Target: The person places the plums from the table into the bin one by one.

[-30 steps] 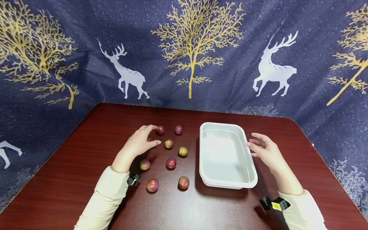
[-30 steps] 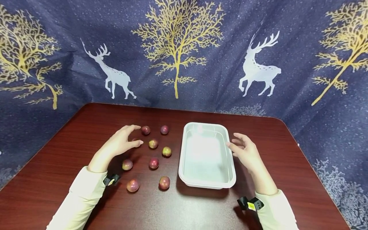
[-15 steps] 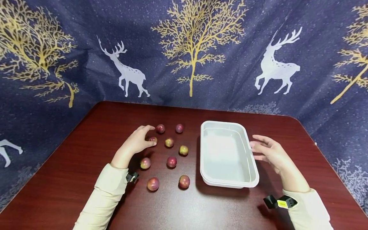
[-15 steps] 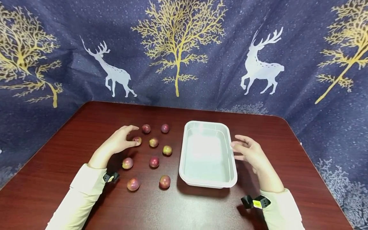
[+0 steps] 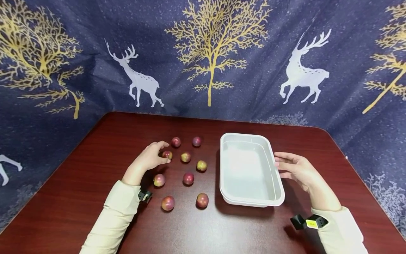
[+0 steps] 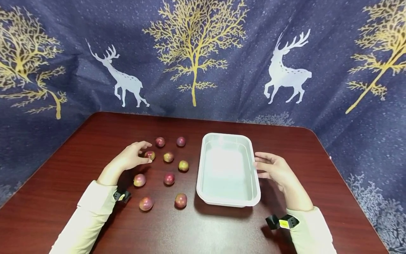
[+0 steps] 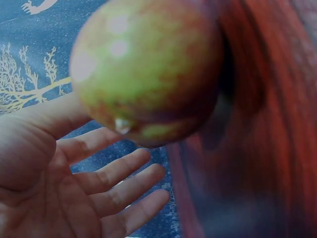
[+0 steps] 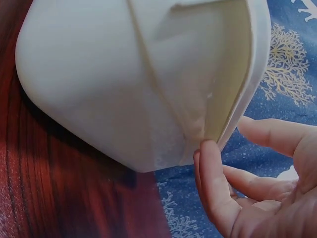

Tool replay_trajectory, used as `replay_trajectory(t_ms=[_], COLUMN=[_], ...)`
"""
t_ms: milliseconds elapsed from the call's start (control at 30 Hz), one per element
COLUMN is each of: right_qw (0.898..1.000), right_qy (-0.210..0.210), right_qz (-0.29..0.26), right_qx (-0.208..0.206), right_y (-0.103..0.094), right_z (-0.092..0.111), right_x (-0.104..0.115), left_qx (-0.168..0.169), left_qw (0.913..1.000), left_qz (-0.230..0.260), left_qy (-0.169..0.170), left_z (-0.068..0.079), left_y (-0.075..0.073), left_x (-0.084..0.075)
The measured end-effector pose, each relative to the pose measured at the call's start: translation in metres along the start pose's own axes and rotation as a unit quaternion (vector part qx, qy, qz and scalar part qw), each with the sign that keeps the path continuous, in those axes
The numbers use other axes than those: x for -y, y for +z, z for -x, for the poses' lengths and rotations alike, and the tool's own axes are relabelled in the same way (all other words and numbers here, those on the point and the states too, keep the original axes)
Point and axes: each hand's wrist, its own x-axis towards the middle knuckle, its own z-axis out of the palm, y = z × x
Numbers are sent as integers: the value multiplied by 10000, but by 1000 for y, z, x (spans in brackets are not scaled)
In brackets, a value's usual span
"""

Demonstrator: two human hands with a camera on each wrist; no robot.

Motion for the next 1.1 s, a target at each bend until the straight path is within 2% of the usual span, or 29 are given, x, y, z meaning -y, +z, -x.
replay_trajectory(t_ms=[267, 767, 1100], right_qw=[9992, 9988, 9974], right_qy=[53, 225, 299], right_qz=[-282, -336, -491], right_qx=[284, 265, 427], right_y=[-3, -3, -6], right_z=[0, -1, -2], right_x=[-2, -3, -6], left_qx=[140, 256, 227], left_qw=[9999, 9996, 9996], left_qz=[-25, 125, 155], left_qy=[9, 12, 23], left_z=[-3, -1, -1], left_y=[3, 2, 5], left_x=[3, -4, 3])
